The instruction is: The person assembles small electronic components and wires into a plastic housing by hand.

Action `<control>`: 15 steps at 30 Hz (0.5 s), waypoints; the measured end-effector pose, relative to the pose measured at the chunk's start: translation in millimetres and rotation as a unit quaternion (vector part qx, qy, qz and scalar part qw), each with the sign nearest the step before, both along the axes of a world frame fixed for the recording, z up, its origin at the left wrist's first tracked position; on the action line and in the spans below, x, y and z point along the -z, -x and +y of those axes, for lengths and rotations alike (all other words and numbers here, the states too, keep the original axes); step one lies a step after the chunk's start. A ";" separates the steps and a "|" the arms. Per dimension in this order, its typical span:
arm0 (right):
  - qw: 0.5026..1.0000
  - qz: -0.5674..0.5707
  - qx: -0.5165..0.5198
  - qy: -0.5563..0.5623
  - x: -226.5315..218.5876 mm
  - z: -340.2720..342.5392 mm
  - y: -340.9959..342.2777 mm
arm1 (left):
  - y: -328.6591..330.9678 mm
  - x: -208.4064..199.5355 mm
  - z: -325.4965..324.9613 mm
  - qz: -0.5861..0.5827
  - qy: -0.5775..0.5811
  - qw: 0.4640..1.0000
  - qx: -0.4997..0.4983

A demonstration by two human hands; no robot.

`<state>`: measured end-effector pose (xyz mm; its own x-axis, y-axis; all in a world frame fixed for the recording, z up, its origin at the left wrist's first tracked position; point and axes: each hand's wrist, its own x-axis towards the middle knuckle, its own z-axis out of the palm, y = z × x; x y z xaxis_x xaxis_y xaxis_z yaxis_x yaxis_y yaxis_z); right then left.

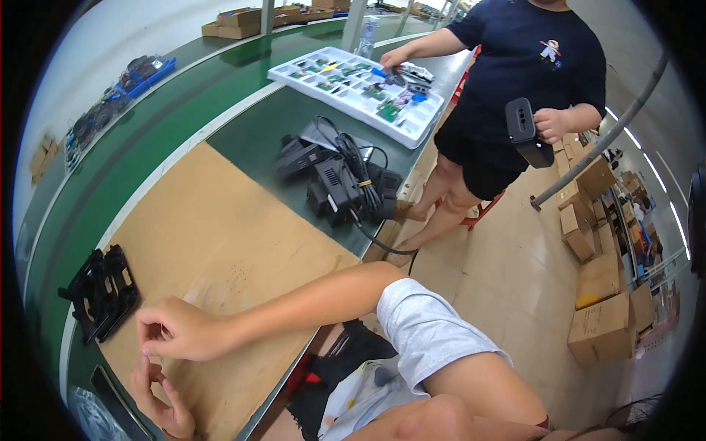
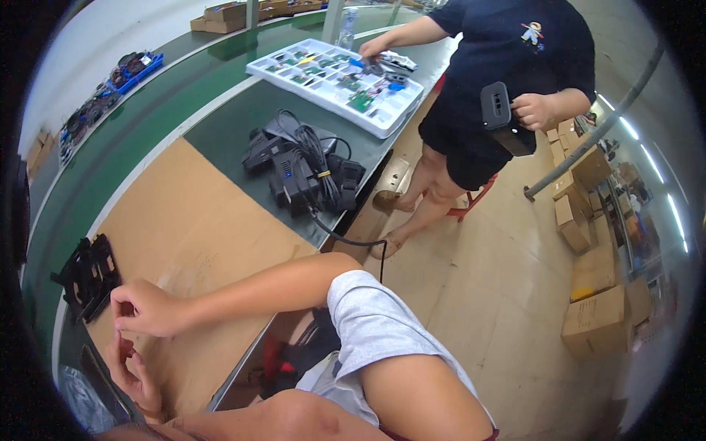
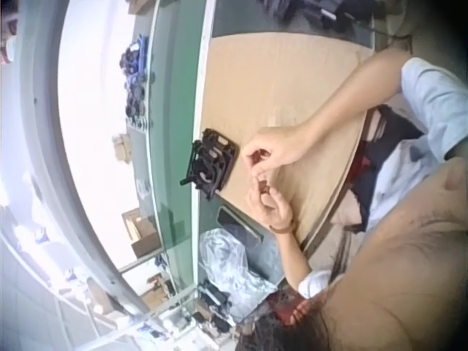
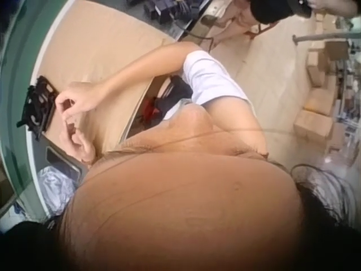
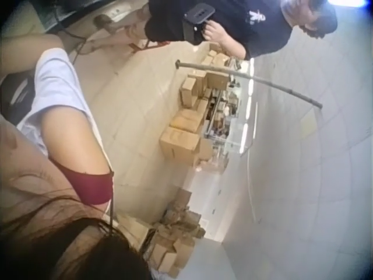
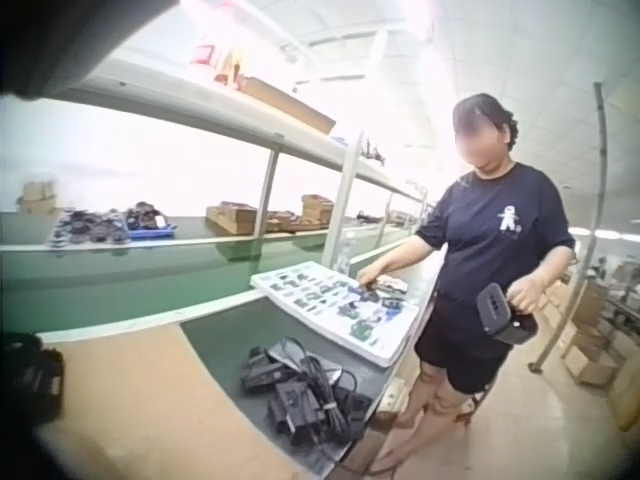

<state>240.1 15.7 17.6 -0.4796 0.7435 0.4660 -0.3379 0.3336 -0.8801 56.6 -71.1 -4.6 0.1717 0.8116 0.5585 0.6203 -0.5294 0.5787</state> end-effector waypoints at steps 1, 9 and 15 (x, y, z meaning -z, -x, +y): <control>1.000 -0.004 0.004 0.003 3.3 1.4 0.8 | 0.9 6.9 6.2 -0.008 -0.011 1.000 0.015; 0.998 -0.033 -0.005 -0.057 6.2 24.4 -5.5 | -11.0 -0.3 29.1 0.003 -0.034 0.999 0.014; 0.970 -0.041 0.102 -0.218 -0.7 32.2 -12.9 | -14.6 -3.1 30.9 0.021 -0.037 0.999 0.005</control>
